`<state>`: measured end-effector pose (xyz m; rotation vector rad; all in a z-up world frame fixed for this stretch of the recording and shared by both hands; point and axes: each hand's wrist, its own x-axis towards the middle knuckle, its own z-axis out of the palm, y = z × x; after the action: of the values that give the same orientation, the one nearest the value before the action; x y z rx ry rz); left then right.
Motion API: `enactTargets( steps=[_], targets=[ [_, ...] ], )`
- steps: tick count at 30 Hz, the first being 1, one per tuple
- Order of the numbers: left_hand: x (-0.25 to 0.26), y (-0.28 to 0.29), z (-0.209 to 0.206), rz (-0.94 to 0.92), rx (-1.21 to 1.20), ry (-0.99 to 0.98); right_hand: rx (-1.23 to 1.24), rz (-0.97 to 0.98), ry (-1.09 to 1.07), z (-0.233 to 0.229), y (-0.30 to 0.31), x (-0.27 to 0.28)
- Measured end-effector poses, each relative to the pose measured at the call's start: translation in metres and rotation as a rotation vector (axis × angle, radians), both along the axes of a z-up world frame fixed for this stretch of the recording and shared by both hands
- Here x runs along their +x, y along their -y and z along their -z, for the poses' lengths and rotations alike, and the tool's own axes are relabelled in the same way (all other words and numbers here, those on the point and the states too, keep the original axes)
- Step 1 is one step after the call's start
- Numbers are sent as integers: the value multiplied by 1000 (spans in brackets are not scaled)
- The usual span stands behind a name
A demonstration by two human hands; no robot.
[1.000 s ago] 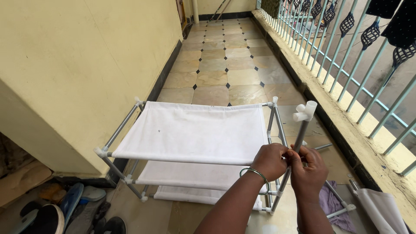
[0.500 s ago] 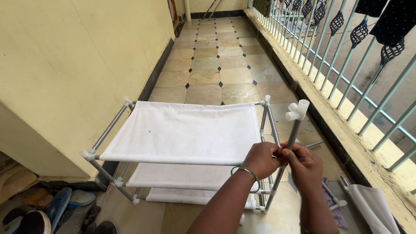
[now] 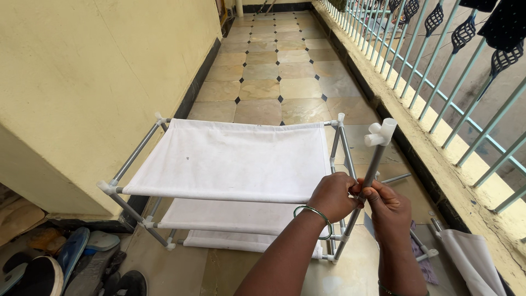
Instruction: The person assembles a fabric storage rack by connecting metal poles into plastic joint connectors and attaching fabric shelf panels by hand.
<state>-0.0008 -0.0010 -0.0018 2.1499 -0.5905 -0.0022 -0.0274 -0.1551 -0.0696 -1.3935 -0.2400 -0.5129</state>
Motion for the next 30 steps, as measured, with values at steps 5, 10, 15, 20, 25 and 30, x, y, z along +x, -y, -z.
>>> enactTargets(
  steps=[5,10,15,20,25,30],
  targets=[
    [0,2,1,-11,-47,-2,9,210,11,4,-22,-1],
    [1,2,-1,-12,1,-30,-148,267,60,2,-17,-4],
    [-2,4,0,-18,-11,5,7,-35,25,1,-3,1],
    [-6,8,0,-44,23,-36,-24,-69,-19,-8,2,-2],
    [-12,9,-7,-9,41,64,-47,-92,96,4,39,0],
    [-24,27,-3,-62,164,282,344,661,-297,114,143,22]
  ],
)
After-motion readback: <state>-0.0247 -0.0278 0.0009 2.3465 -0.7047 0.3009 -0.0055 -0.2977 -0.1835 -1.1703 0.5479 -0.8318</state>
